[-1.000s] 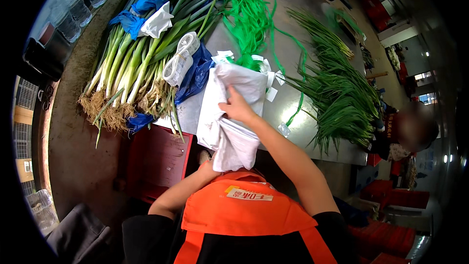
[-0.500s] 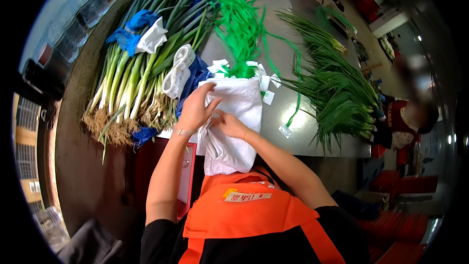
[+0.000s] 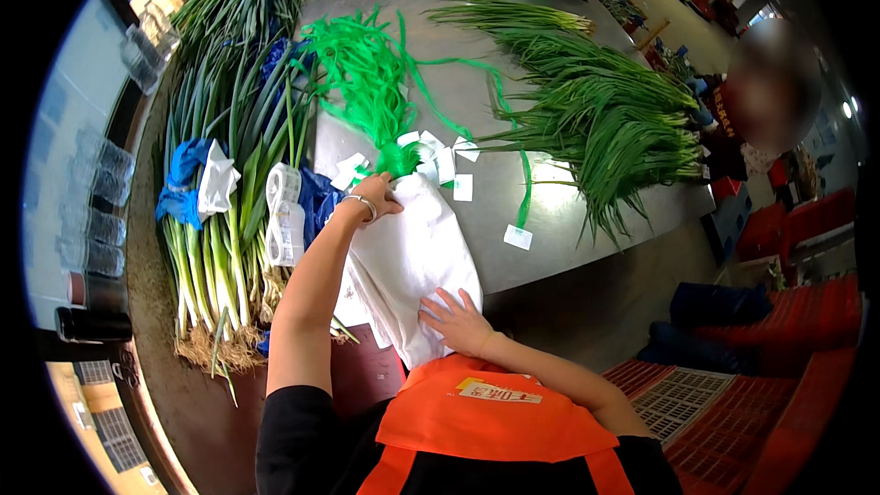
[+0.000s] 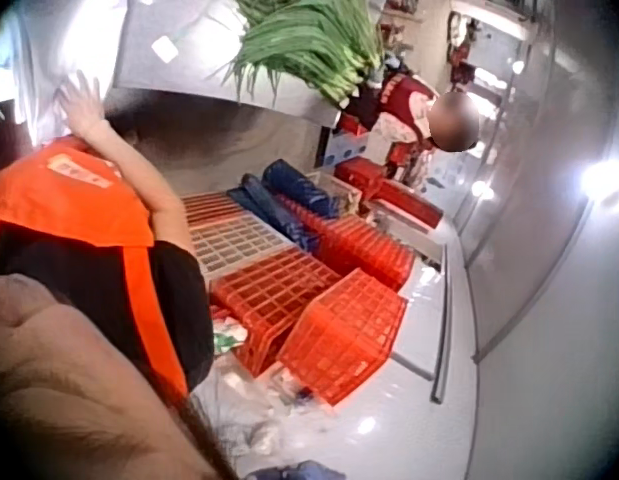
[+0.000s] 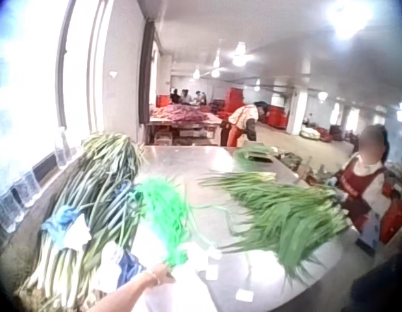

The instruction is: The person removes green plastic strips and white paper pieces from a large white sack and places them into a red crate. The person then folds the empty sack and sets it aside on the table.

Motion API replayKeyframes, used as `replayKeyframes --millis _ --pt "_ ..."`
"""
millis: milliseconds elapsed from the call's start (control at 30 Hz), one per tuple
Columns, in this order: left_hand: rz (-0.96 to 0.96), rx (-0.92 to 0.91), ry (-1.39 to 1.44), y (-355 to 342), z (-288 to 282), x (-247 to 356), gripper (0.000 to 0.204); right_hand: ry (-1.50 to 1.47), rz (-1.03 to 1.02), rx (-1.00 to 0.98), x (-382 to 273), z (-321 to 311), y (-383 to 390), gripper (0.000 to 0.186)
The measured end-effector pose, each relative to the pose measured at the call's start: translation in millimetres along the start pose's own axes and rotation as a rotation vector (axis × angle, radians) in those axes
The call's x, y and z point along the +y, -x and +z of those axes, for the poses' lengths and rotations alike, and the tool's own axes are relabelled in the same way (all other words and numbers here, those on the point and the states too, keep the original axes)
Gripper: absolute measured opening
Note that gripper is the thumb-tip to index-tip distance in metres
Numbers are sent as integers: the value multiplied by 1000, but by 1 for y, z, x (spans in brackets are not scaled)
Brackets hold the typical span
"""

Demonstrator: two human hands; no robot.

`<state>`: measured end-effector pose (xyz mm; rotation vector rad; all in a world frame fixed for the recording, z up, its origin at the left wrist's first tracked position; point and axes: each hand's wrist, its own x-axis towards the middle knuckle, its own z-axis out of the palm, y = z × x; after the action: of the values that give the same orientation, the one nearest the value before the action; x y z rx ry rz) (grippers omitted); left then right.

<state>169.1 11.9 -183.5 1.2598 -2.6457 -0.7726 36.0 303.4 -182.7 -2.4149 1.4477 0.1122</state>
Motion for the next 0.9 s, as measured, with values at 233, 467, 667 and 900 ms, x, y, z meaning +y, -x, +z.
replayKeyframes --millis 233,467,667,900 --pt "-59 -142 -179 11 -39 37 47 -190 -75 59 15 10 13 61" --pt "198 -180 -68 85 -85 153 34 -807 76 479 25 41 77 44" --pt "293 -166 107 152 -87 262 25 -1138 680 769 32 72 162 64" --pt "1 -132 1063 176 -49 330 32 -2264 189 1025 53 77 306 74"
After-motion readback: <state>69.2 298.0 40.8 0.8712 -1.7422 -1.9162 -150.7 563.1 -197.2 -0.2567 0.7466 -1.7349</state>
